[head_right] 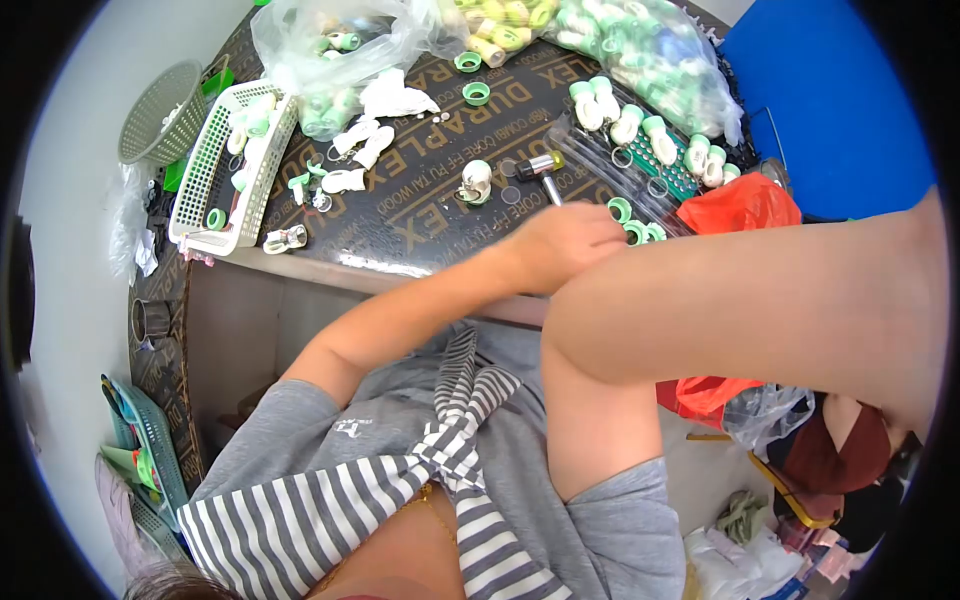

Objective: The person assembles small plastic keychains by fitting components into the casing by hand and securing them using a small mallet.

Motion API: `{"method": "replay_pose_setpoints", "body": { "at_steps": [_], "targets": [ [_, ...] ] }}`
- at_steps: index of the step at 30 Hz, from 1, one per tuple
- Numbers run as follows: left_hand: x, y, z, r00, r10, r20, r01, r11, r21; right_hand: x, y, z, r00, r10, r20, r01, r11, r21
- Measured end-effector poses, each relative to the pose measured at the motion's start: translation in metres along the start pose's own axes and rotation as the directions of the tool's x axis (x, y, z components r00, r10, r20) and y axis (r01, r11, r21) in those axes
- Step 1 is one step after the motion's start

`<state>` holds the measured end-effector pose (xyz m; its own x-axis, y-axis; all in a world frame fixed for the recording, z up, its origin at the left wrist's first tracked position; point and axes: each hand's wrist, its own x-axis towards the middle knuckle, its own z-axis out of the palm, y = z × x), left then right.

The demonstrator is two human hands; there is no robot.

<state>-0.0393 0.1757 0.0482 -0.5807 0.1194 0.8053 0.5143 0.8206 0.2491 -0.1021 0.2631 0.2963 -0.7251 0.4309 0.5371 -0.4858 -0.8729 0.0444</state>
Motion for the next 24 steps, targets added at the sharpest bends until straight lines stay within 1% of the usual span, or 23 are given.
{"method": "replay_pose_setpoints", "body": {
  "at_steps": [1,2,3,4,5,6,7,8,9,10,11,16,17,18,19,21,22,24],
  "targets": [
    [0.007,0.015,-0.006,0.984,-0.153,0.087,0.162,0.980,-0.119,0.000,0.001,0.000,1.000,0.001,0.023,-0.001,1.000,-0.007],
    [0.012,0.032,-0.012,0.938,-0.290,0.190,0.329,0.918,-0.220,0.000,0.002,0.000,0.999,0.002,0.046,-0.002,1.000,-0.016],
    [-0.013,0.031,0.033,0.841,-0.491,0.228,0.516,0.601,-0.610,0.000,0.004,-0.001,0.998,0.005,0.068,-0.003,1.000,-0.025],
    [-0.016,0.036,0.030,0.840,-0.493,0.227,0.518,0.603,-0.607,-0.001,0.006,-0.003,0.996,0.009,0.091,-0.006,0.999,-0.035],
    [-0.018,0.042,0.026,0.939,-0.337,0.073,0.326,0.798,-0.507,-0.002,0.009,-0.006,0.993,0.020,0.116,-0.014,0.999,-0.051],
    [-0.017,0.045,0.023,0.990,-0.134,-0.053,0.106,0.928,-0.358,-0.002,0.009,-0.006,0.989,0.027,0.143,-0.018,0.998,-0.064],
    [-0.015,0.042,0.021,0.990,-0.132,-0.055,0.104,0.928,-0.357,-0.001,0.009,-0.006,0.985,0.030,0.170,-0.017,0.997,-0.077],
    [-0.012,0.036,0.018,0.975,-0.170,0.145,0.201,0.950,-0.239,0.000,0.007,-0.006,0.980,0.033,0.195,-0.015,0.995,-0.094],
    [-0.009,0.032,0.015,0.916,-0.223,0.334,0.270,0.958,-0.100,0.001,0.005,-0.007,0.975,0.037,0.218,-0.013,0.994,-0.110],
    [0.009,0.031,0.023,0.660,-0.220,0.718,0.390,0.918,-0.077,0.003,0.004,-0.008,0.970,0.039,0.242,-0.009,0.992,-0.122],
    [0.008,0.031,0.023,0.658,-0.220,0.720,0.386,0.919,-0.073,0.004,0.003,-0.008,0.964,0.039,0.264,-0.004,0.991,-0.132],
    [-0.002,0.042,0.024,0.774,-0.246,0.583,0.505,0.796,-0.334,0.016,0.001,-0.011,0.917,0.050,0.395,0.027,0.982,-0.187],
    [-0.006,0.044,0.016,0.851,-0.277,0.447,0.393,0.899,-0.192,0.018,0.000,-0.014,0.907,0.058,0.417,0.032,0.978,-0.204],
    [-0.006,0.049,0.002,0.912,-0.276,0.303,0.296,0.955,-0.022,0.018,0.000,-0.018,0.898,0.073,0.435,0.030,0.974,-0.225],
    [-0.012,0.055,0.005,0.964,-0.212,0.161,0.224,0.973,-0.058,0.018,-0.001,-0.023,0.889,0.092,0.448,0.026,0.968,-0.249],
    [-0.040,0.071,0.003,0.874,-0.172,0.454,0.252,0.960,-0.123,0.020,-0.004,-0.032,0.870,0.120,0.479,0.031,0.955,-0.295],
    [-0.045,0.075,-0.019,0.871,-0.211,0.444,0.324,0.926,-0.194,0.024,-0.011,-0.030,0.857,0.124,0.500,0.046,0.948,-0.314],
    [-0.051,0.068,-0.066,0.880,-0.350,0.323,0.420,0.889,-0.180,0.014,-0.006,-0.111,0.809,0.328,0.488,-0.059,0.871,-0.487]
  ]
}}
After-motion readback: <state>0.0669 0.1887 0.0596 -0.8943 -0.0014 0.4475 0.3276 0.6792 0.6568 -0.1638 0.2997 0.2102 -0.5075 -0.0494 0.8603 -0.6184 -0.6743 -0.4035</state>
